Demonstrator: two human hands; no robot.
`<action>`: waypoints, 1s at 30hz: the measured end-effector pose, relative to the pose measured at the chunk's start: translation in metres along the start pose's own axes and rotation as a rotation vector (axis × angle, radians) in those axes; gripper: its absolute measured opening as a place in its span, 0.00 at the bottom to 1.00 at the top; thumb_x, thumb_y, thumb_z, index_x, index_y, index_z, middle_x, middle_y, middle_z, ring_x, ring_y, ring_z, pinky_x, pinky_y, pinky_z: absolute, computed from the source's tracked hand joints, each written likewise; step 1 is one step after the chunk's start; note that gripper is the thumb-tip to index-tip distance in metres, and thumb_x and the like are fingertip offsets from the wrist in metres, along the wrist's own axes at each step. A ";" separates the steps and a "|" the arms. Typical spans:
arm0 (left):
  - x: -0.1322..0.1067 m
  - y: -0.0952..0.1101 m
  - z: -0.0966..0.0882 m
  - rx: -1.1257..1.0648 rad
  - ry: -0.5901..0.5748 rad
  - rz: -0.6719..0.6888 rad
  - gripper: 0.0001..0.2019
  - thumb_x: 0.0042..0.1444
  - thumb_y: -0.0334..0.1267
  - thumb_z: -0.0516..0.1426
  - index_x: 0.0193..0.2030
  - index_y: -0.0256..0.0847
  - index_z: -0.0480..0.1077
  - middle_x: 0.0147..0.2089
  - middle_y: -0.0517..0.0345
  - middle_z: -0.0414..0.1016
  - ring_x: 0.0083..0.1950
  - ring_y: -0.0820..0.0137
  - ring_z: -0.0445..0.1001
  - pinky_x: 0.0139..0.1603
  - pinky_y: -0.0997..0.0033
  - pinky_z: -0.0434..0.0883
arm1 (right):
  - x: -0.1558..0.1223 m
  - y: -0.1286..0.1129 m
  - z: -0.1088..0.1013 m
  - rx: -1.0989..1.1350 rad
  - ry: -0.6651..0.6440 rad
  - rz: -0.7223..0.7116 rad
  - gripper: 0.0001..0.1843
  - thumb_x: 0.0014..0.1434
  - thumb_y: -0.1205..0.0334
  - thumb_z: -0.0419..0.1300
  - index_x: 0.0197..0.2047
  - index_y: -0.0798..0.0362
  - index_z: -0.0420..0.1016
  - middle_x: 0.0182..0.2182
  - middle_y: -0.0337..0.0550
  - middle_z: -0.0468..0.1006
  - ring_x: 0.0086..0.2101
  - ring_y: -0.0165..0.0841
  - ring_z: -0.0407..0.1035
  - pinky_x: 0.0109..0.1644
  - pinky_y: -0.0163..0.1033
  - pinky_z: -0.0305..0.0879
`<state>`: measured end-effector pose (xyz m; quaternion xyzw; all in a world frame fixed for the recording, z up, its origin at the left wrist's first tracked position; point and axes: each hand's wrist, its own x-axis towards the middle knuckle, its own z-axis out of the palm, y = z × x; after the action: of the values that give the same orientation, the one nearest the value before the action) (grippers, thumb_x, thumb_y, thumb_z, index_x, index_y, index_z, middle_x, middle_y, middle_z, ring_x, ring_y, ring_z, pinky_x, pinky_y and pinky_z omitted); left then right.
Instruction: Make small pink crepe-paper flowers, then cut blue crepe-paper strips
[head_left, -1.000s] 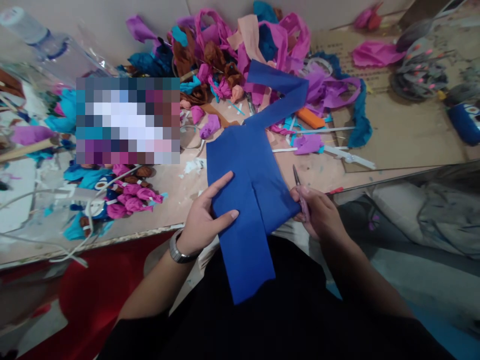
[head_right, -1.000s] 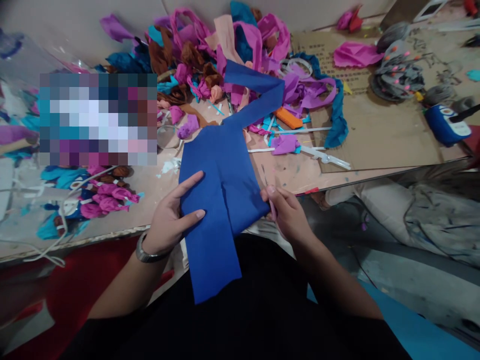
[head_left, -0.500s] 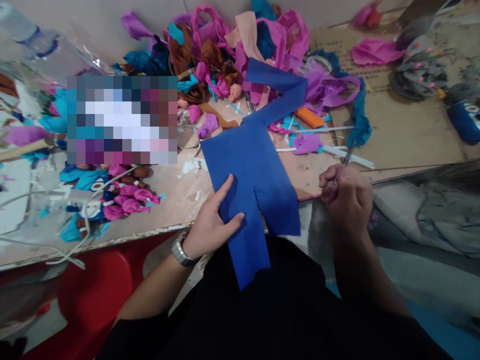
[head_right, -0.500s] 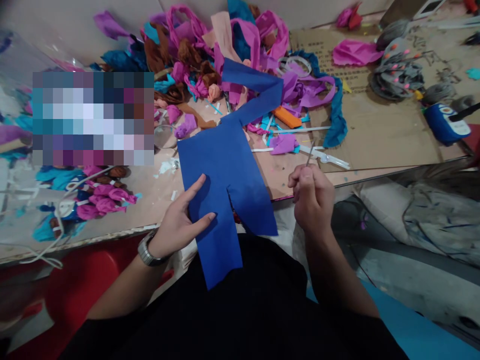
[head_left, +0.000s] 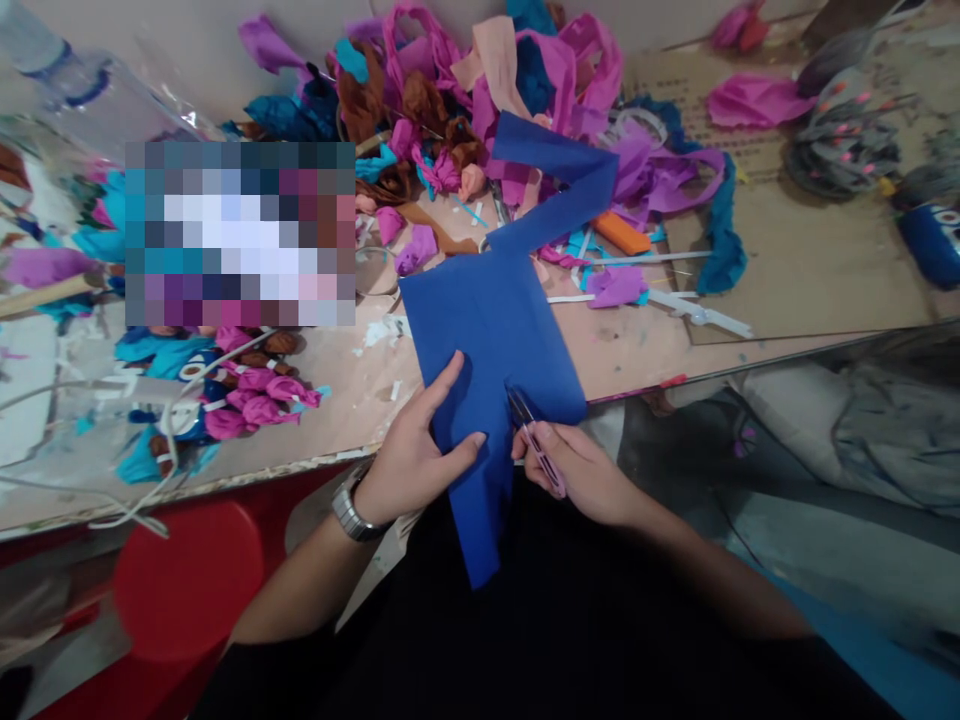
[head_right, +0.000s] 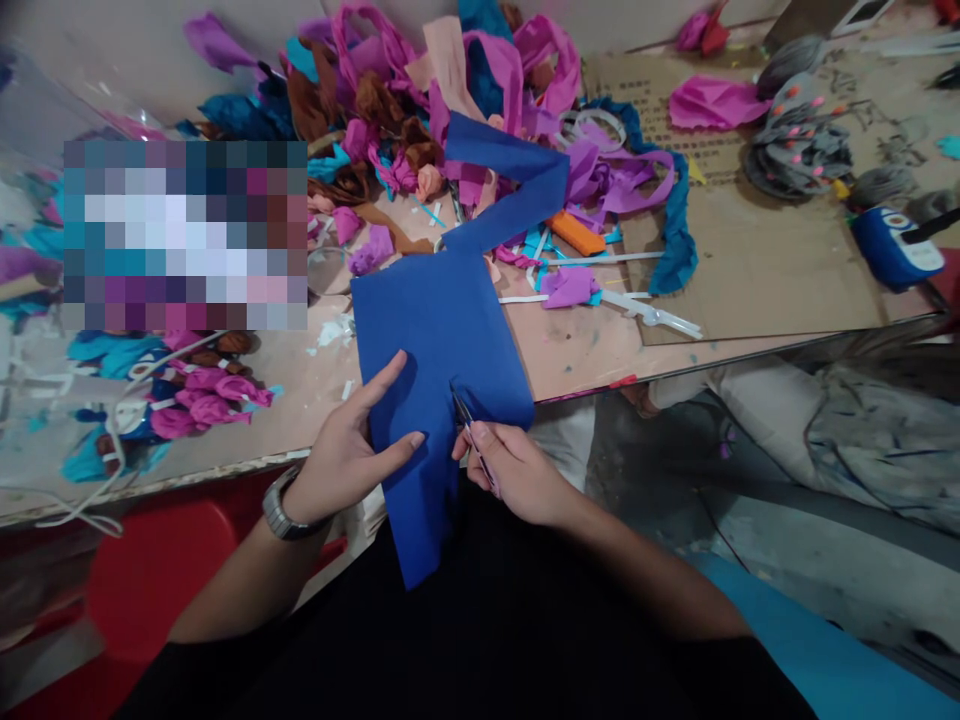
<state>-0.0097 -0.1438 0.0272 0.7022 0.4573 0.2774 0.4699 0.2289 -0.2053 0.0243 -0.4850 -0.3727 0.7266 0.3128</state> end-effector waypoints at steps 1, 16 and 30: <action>0.000 0.000 -0.001 -0.011 -0.006 -0.003 0.46 0.60 0.43 0.69 0.81 0.51 0.54 0.80 0.50 0.59 0.81 0.51 0.58 0.84 0.43 0.55 | 0.000 0.001 0.000 -0.007 -0.001 0.009 0.31 0.75 0.36 0.48 0.41 0.55 0.74 0.21 0.34 0.68 0.21 0.26 0.58 0.26 0.35 0.53; -0.002 0.010 -0.004 -0.071 -0.033 -0.010 0.46 0.59 0.44 0.70 0.80 0.51 0.56 0.80 0.51 0.59 0.81 0.51 0.58 0.84 0.44 0.54 | 0.018 0.003 0.010 0.071 0.072 -0.073 0.29 0.74 0.35 0.49 0.36 0.51 0.68 0.21 0.33 0.67 0.19 0.25 0.57 0.24 0.34 0.53; -0.002 0.008 -0.004 -0.093 -0.019 -0.018 0.45 0.59 0.42 0.70 0.80 0.51 0.57 0.80 0.51 0.60 0.81 0.52 0.59 0.84 0.42 0.54 | 0.019 0.002 0.016 0.132 0.078 -0.113 0.27 0.75 0.36 0.50 0.35 0.50 0.66 0.20 0.31 0.64 0.19 0.26 0.55 0.23 0.34 0.52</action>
<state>-0.0104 -0.1451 0.0356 0.6781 0.4458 0.2872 0.5089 0.2074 -0.1944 0.0177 -0.4695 -0.3385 0.7112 0.3990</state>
